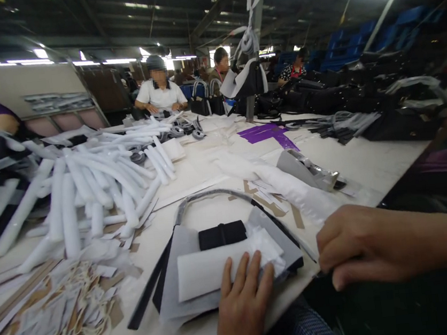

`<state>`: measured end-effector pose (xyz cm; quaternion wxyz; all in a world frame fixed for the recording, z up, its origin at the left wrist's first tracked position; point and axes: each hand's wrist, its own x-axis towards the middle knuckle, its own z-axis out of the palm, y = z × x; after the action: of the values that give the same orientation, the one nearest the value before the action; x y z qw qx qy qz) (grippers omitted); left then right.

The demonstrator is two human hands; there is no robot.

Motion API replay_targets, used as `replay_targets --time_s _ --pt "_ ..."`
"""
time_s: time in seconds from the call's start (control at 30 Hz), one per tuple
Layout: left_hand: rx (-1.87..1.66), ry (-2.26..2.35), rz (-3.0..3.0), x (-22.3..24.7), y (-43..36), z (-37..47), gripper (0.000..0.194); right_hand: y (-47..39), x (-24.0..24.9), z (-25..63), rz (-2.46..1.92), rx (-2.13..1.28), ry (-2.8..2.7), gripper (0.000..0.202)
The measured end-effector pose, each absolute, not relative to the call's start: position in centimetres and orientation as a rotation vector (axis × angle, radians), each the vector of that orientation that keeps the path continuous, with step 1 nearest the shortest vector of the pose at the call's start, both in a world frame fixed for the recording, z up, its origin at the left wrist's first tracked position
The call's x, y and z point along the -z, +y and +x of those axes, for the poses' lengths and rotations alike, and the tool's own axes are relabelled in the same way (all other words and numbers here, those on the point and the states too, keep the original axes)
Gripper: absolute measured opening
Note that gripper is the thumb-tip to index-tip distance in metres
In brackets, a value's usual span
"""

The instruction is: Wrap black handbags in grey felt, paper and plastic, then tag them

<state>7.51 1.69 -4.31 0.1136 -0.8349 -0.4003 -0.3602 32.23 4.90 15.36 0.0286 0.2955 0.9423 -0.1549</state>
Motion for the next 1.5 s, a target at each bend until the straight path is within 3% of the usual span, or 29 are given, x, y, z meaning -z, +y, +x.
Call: replay_targets --time_s 0.1,0.43,0.83,1.13,1.5 --pt "1.024 -1.160 -2.441 4.1 1.7 7.3 0.035 8.7 -15.1 30.2 0.828 0.687 2.761 0.023" --pt "1.142 -1.103 -2.385 3.8 2.3 7.4 0.032 18.3 -9.6 25.0 0.641 0.347 2.597 0.024" --pt "1.032 -1.034 -2.440 4.0 2.6 7.3 0.028 18.8 -9.0 20.2 0.581 0.061 2.314 0.031" --pt "1.275 -1.096 -2.276 4.4 3.2 8.7 0.025 20.8 -8.2 18.0 0.464 0.074 2.190 0.046" --pt "1.393 -1.101 -2.159 5.1 3.4 9.2 0.016 21.4 -7.9 16.7 0.420 0.064 2.045 0.047"
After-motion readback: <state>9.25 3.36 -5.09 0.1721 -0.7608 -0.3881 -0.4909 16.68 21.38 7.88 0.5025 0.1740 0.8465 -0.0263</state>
